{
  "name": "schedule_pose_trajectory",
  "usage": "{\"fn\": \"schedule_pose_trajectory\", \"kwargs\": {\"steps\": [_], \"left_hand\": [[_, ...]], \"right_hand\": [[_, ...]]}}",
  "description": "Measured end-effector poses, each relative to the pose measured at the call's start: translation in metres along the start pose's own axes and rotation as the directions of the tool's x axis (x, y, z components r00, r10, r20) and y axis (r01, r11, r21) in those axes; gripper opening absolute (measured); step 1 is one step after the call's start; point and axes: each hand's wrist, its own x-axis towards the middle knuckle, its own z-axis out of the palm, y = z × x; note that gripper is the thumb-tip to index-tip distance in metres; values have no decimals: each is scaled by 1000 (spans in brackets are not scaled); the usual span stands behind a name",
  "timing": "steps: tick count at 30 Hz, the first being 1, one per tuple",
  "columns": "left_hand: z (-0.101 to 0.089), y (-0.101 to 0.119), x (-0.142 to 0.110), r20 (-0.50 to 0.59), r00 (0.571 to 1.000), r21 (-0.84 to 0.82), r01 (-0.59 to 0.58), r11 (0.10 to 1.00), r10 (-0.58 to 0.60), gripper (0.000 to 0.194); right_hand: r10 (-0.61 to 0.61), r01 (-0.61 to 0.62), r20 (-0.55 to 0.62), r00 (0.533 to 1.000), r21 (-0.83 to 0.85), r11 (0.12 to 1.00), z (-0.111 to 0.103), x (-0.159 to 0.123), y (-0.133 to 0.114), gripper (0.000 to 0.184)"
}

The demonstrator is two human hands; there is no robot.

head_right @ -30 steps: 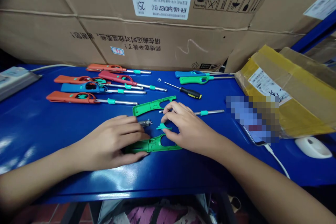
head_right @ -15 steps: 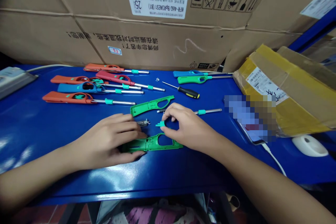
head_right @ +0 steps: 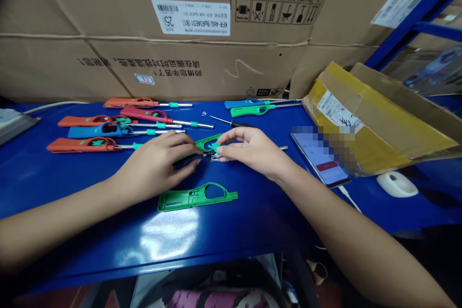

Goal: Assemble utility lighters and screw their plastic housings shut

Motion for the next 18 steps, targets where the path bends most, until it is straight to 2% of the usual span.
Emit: {"fn": "schedule_pose_trajectory", "kwargs": {"steps": [5, 9, 12, 15, 18], "left_hand": [[10, 4, 19, 60, 997, 53, 43, 998, -46, 25], [14, 6, 27, 76, 996, 60, 46, 997, -51, 24], [15, 7, 30, 81, 995, 67, 45, 997, -51, 23], [16, 6, 32, 89, 995, 71, 38, 997, -44, 21], [16, 7, 34, 92, 995, 77, 30, 997, -37, 22]], "right_hand": [[-76, 75, 31, 997, 40, 996, -11, 1, 0, 24], [-166, 174, 72, 984, -118, 978, -20, -2, -2, 34], [-110, 133, 94, 990, -294, 946, -26, -6, -4, 37], [-91, 102, 46, 995, -532, 841, -33, -7, -4, 39], [-150, 121, 35, 988, -780, 614, -40, -7, -2, 37]]}}
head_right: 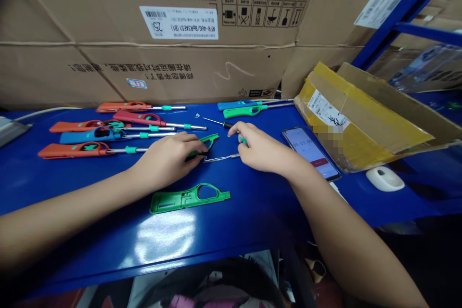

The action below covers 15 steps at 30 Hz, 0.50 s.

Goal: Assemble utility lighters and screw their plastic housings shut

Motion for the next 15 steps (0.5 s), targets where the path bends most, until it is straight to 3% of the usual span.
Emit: {"fn": "schedule_pose_trajectory", "kwargs": {"steps": [2, 5, 9, 15], "left_hand": [[-1, 1, 1, -1, 1000, 4, -6, 1000, 6, 23], [-4, 3, 2, -7, 1000, 8, -14, 1000, 15, 21], [-4, 6, 3, -10, 999, 12, -39, 999, 39, 20], [-9, 9, 2, -34, 998, 5, -47, 999, 47, 18]], "right_hand": [[-34, 35, 5, 999, -155, 987, -1, 0, 5, 31], [-108, 125, 83, 991, -255, 959, -2, 2, 10, 22], [-205, 249, 180, 962, -278, 928, -4, 5, 15, 12], [-246, 310, 258, 934, -244, 919, -11, -1, 7, 7]]}}
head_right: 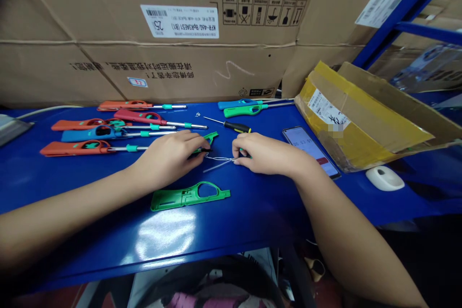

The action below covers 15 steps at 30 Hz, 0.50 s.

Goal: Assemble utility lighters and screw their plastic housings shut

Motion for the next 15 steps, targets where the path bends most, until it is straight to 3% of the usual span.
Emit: {"fn": "schedule_pose_trajectory", "kwargs": {"steps": [3, 8, 15], "left_hand": [[-10, 1, -8, -32, 999, -23, 29, 999, -30, 16], [-24, 9, -36, -121, 992, -222, 6, 975, -34, 13], [-19, 18, -66, -69, 998, -411, -20, 911, -9, 16]], "right_hand": [[18, -20, 51, 999, 43, 999, -6, -7, -9, 6], [-96, 87, 74, 993, 122, 989, -8, -16, -18, 8], [-114, 93, 198, 974, 113, 989, -2, -11, -24, 5]]}}
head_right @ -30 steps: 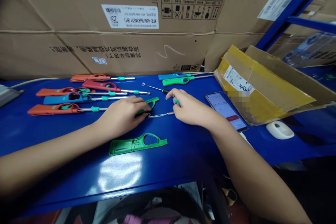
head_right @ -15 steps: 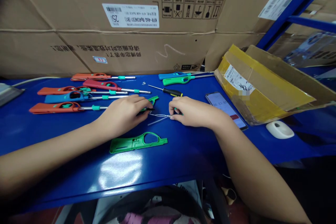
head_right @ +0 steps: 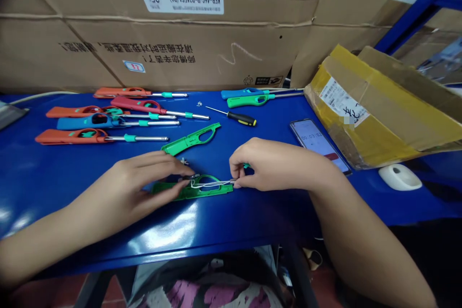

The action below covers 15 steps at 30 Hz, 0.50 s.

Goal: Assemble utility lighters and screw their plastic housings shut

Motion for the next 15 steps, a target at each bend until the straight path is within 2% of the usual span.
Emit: {"fn": "schedule_pose_trajectory", "kwargs": {"steps": [4, 9, 13, 15], "left_hand": [[9, -7, -4, 11, 1000, -89, 19, 996, -18, 16], [17, -14, -8, 22, 994, -200, 110, 974, -108, 18], [20, -14, -10, -12, 991, -243, 126, 962, -132, 16], [20, -13, -10, -29, 990, -253, 127, 959, -139, 16]], "right_hand": [[-30, 30, -6, 1000, 7, 1000, 4, 3, -1, 11], [-23, 24, 12, 1000, -38, 999, 9, 4, 0, 10], [-20, 22, 35, 999, -62, 998, 11, 5, 3, 9], [-22, 23, 7, 1000, -63, 998, 12, 6, 2, 6]]}}
